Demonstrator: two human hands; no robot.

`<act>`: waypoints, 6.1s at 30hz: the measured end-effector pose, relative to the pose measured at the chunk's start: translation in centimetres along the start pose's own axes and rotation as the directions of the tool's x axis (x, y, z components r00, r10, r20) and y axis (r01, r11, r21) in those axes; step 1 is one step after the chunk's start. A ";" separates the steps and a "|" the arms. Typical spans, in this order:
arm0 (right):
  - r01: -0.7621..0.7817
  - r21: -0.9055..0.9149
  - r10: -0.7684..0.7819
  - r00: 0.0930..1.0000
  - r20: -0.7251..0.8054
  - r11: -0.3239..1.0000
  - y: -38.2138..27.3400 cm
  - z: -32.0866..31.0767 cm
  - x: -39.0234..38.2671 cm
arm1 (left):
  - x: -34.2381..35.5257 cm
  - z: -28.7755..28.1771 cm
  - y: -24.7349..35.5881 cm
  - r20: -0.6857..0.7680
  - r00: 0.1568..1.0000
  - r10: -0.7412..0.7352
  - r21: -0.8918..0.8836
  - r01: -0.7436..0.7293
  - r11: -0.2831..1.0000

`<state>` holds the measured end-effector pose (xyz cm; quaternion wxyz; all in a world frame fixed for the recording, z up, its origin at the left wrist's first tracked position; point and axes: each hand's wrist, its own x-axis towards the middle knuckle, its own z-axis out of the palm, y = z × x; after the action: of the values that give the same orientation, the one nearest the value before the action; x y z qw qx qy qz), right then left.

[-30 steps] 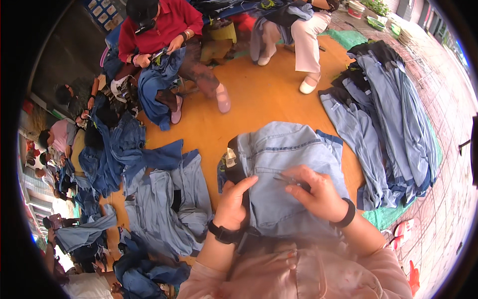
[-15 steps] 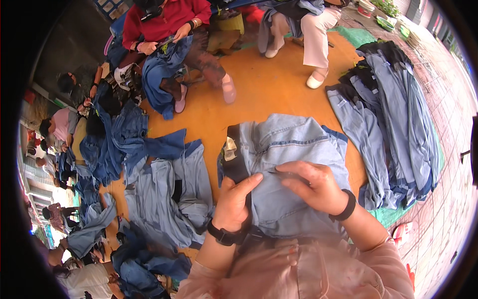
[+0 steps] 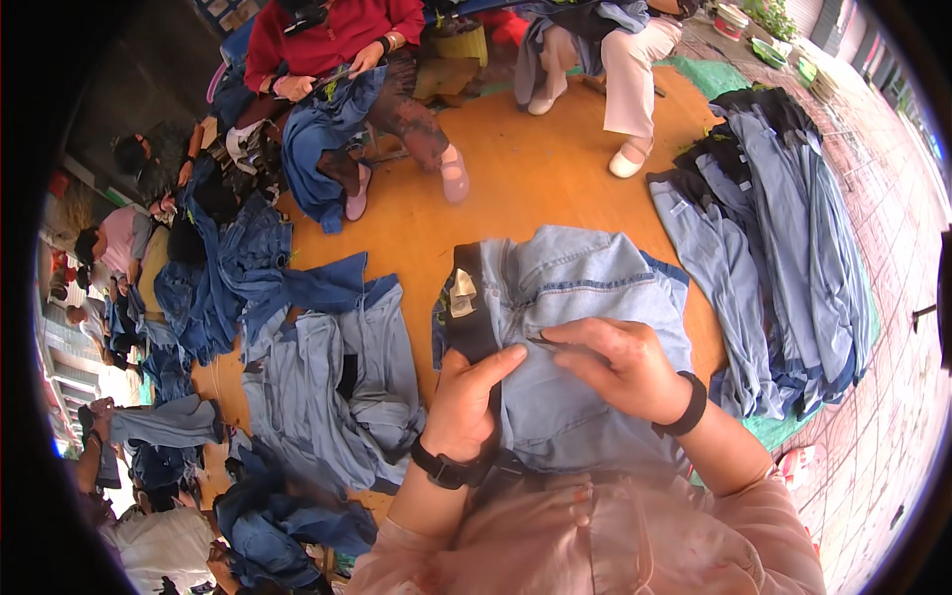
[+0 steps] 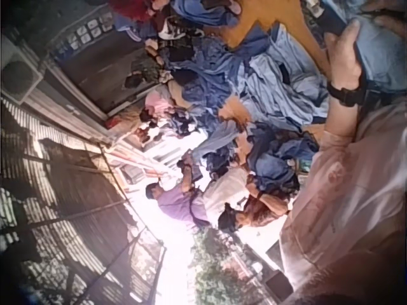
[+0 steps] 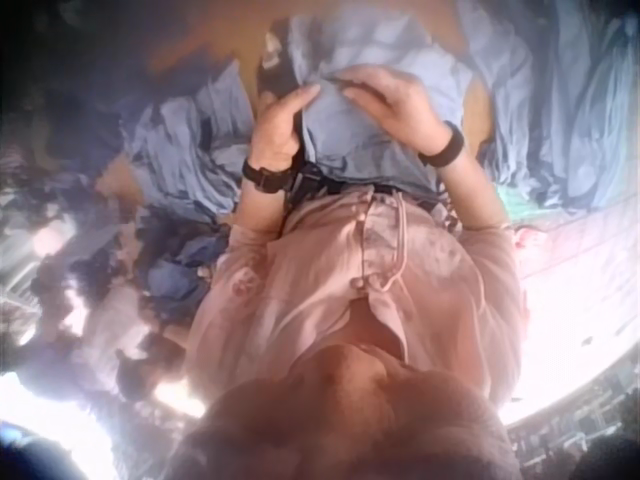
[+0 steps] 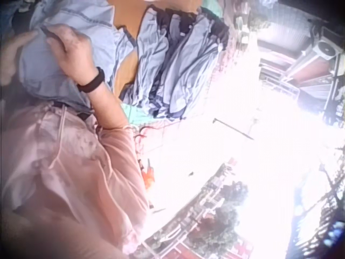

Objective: Cutting loose threads from blue denim garments using small scissors.

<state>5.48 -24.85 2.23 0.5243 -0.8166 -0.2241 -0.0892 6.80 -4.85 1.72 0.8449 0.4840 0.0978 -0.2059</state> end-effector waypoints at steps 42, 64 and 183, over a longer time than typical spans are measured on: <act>-0.097 -0.081 0.079 0.977 -0.200 0.992 0.1 1.3 -0.8 | -0.4 -1.6 -1.3 0.004 0.995 0.100 0.038 -0.101 0.994; -0.157 -0.102 0.175 0.962 0.210 0.982 2.5 1.5 -4.4 | -5.3 -12.4 -4.1 -0.204 0.977 -0.058 0.049 0.070 0.996; -0.142 0.026 0.144 0.977 -0.159 0.990 -2.4 5.4 -2.8 | -4.0 -3.5 -0.9 0.021 0.974 -0.224 -0.298 0.220 0.929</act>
<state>1.46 -19.96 0.78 0.5516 -0.8170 -0.1226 -0.1149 2.97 -1.21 0.64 0.8788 0.3379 0.1876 -0.2798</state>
